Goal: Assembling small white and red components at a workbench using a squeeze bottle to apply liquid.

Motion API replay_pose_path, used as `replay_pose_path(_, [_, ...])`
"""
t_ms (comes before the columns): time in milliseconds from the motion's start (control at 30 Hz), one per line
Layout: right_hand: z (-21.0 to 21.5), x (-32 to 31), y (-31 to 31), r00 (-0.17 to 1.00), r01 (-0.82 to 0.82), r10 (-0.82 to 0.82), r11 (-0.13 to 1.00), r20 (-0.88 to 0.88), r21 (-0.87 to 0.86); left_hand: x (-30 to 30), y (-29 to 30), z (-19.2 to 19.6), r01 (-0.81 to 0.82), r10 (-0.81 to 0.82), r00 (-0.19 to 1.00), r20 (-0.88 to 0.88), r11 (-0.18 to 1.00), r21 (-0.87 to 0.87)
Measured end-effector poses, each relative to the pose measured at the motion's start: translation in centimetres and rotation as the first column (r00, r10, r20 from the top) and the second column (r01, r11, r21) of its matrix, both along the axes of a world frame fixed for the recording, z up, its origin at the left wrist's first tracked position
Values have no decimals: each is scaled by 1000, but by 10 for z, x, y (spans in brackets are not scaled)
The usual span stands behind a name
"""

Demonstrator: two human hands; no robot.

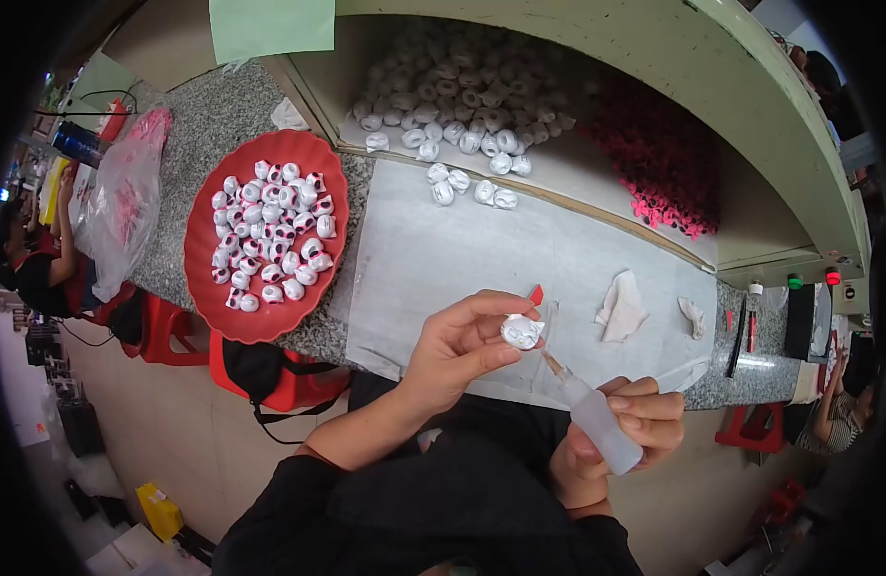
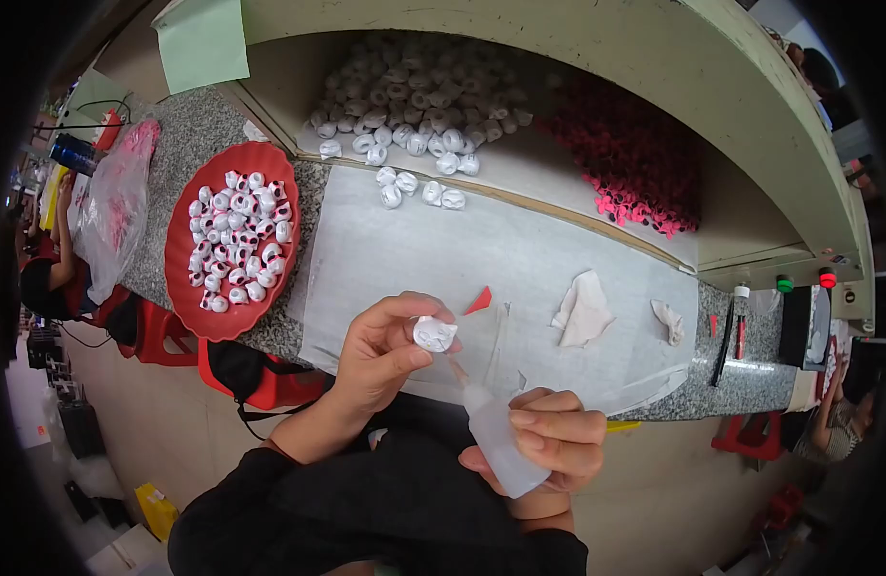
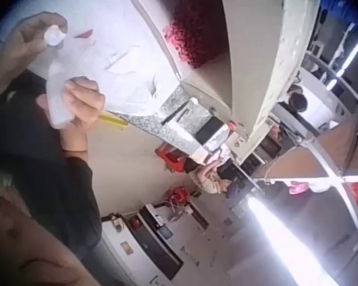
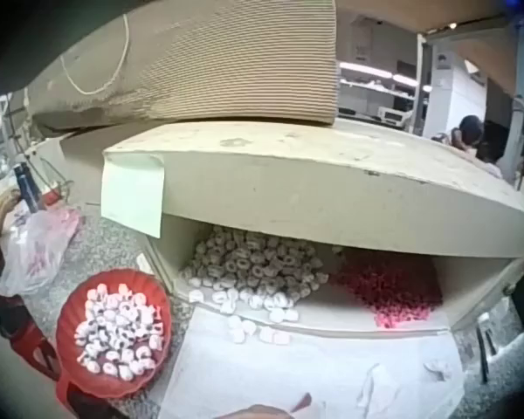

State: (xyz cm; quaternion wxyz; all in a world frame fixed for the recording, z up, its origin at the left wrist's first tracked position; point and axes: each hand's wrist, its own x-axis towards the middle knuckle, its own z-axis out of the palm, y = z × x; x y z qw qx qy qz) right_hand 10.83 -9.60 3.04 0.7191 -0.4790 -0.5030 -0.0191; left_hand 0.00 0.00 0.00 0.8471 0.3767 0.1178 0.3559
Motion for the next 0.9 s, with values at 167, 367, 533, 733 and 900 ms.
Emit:
replay_pose_path(167, [-2,0,0,999,-46,47,999,-15,13,1,-1,-1,-6,6,1000,-5,1000,-8])
replay_pose_path(367, [-2,0,-1,999,-34,34,999,-31,11,2,-1,-1,-53,54,998,-11,996,72])
replay_pose_path(533, [-3,-1,1,1000,-11,11,1000,-25,21,-1,1,-1,-26,28,999,-16,991,130])
replay_pose_path(733, [-1,-1,3,999,-39,39,999,15,24,-3,0,0,-13,24,998,-50,980,199])
replay_pose_path(900, [-2,-2,1,997,-74,74,997,-34,4,-4,1,0,-13,31,996,-84,978,206])
